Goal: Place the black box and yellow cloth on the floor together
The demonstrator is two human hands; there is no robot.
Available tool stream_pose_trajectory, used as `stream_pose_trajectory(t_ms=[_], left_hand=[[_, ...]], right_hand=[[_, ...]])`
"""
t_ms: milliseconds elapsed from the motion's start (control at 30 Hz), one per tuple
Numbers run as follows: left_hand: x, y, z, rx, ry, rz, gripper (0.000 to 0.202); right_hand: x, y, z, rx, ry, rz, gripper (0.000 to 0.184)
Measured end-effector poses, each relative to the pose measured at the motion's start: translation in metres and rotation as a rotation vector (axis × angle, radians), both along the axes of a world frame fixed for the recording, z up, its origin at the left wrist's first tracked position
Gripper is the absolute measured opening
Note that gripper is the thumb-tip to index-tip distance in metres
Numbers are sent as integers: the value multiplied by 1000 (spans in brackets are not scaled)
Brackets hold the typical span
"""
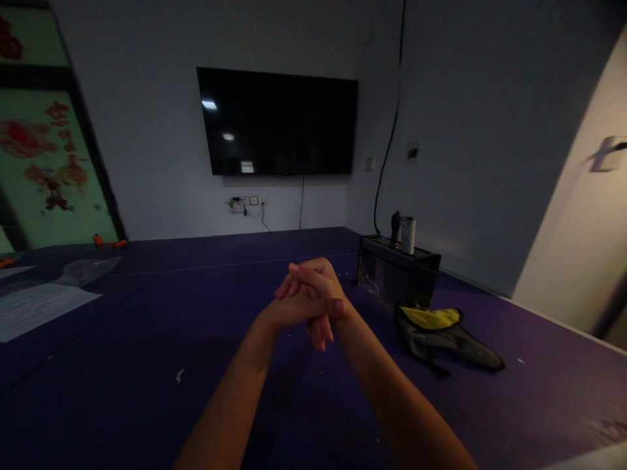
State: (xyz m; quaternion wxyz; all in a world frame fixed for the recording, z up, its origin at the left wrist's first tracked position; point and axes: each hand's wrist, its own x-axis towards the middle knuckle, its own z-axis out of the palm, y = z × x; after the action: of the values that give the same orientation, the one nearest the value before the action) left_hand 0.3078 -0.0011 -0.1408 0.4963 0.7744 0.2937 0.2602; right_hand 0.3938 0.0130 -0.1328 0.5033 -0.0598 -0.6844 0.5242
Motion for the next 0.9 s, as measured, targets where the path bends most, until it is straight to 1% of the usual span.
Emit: stream_pose_trajectory(t_ms=[133,267,367,433,533,600,667,767,833,900], left_hand=[[7,-1,-5,15,-48,114,49],[11,-3,-11,24,-139,211,48],[11,-4,-13,70,-167,288,47],[12,-4,-14,109,-160,316,45],[13,-3,-13,126,-190,301,48],[13,-3,-12,119,-196,254,53],[10,-3,-9,118,-144,189,57],[2,-5,-5,159,-30,111,54],[1,-5,-4,199,2,123,51],[3,-6,-4,208,-13,189,51]], right_hand=[[3,1,0,47,9,-19,36],[5,-2,-1,63,-25,-90,37],[3,-5,-3,69,-35,-135,37],[3,-5,-3,74,-32,-153,38],[5,-2,-1,86,-85,-127,38],[7,0,1,89,-122,-73,39],[9,1,3,95,-136,-6,40],[11,1,4,118,-177,98,45],[11,2,4,118,-182,119,50],[9,3,2,96,-138,76,52]])
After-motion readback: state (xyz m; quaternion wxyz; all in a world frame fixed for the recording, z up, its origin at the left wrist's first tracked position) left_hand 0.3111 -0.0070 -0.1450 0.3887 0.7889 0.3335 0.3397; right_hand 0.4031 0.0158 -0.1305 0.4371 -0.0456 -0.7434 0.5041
